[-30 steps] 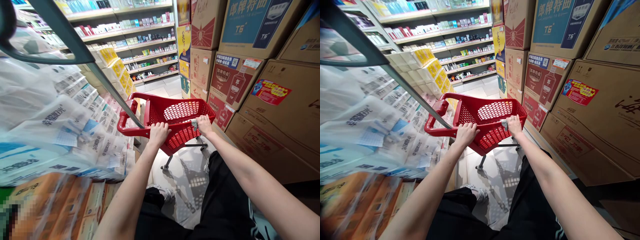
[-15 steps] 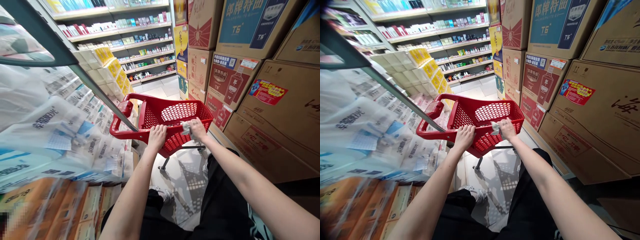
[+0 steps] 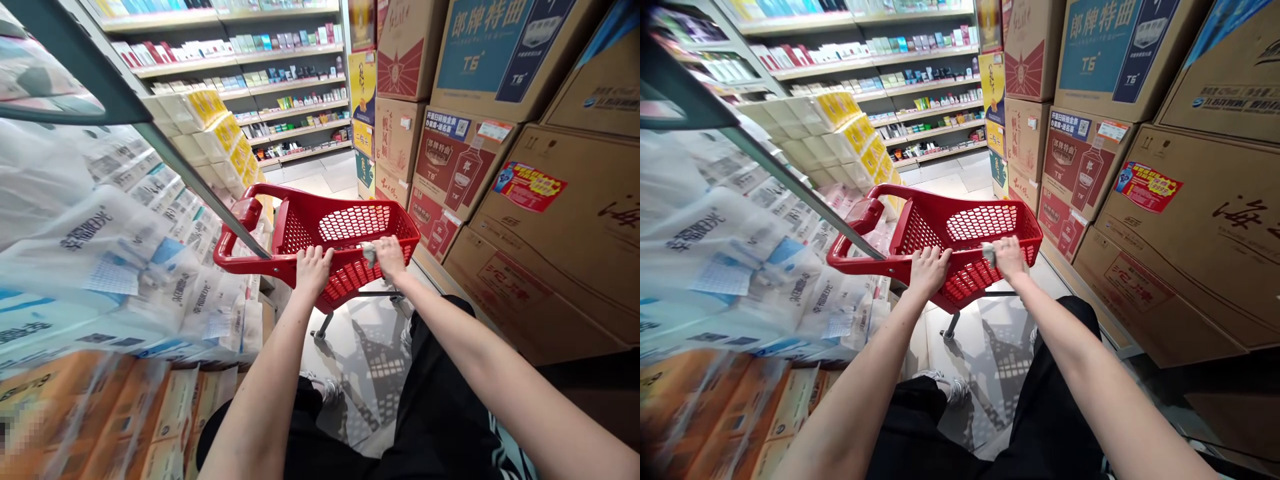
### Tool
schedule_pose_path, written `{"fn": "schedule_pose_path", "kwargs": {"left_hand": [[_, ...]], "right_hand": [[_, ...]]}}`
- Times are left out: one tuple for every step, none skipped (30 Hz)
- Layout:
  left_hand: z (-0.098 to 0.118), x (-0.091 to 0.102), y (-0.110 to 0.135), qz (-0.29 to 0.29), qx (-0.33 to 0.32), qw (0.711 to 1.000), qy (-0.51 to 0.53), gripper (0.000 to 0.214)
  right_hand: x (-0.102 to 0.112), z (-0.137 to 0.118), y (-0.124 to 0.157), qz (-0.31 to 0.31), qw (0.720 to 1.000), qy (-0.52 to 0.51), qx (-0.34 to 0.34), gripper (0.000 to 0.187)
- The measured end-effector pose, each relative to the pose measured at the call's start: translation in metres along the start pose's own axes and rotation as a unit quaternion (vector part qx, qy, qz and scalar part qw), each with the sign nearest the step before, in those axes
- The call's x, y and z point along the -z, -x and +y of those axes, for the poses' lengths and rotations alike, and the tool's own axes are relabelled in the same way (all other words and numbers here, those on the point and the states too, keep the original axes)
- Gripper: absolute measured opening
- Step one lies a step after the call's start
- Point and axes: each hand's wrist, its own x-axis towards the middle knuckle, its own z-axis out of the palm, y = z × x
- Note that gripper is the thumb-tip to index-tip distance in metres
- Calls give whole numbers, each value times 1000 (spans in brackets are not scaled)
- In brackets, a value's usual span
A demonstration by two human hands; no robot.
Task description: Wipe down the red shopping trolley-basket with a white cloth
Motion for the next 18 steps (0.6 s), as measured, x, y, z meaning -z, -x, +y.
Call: {"fn": "schedule_pose_path", "kwargs": {"left_hand": [[1,0,0,-1,0,1000,-2,34],[1,1,1,-1,1,1000,-4,34],[2,2,2,-1,1,1000,-6,33],[2,2,3,-1,2,1000,-6,32],[2,3,4,-3,1,1000,-4,31],[1,4,5,-4,-1,1000,-2,31],[1,4,7,-6,-4,1000,2,31],[-1,5,8,-7,-9,1000,5,31],[-2,5,10,-7,-13,1000,8,33],[-4,5,11,-7,-17,1000,11,34],[-5,5,13,-6,-20,1000,14,36],[-5,5,14,-4,-21,1000,16,36],[-6,5,16,-3,-21,1000,19,37],[-5,6,17,-1,-19,1000,21,36],[-4,6,17,1,-18,1000,23,36],[-3,6,17,3,-17,1000,24,35],[-2,7,16,4,-15,1000,26,34],[0,8,15,3,-13,1000,27,33]], "right_hand": [[0,-23,-5,-8,1000,-16,26,31],[0,-47,-9,-15,998,-32,49,30],[1,-68,-13,-17,997,-42,64,30],[1,-85,-16,-11,997,-45,63,31],[2,-98,-18,-7,997,-49,63,30],[3,-104,-18,-5,996,-53,71,30],[3,-104,-18,-8,995,-55,84,30],[4,-97,-16,-14,993,-56,100,30],[4,-84,-13,-24,992,-54,115,31],[4,-67,-9,-33,991,-45,118,31],[5,-46,-5,-41,993,-33,108,31],[6,-23,-1,-47,995,-19,91,30],[8,1,3,-51,996,-3,72,31],[10,23,7,-56,997,14,56,32],[12,43,9,-62,997,30,39,31],[14,60,11,-74,996,46,25,32],[15,73,12,-84,995,57,12,33],[16,82,13,-92,994,63,0,33]]}}
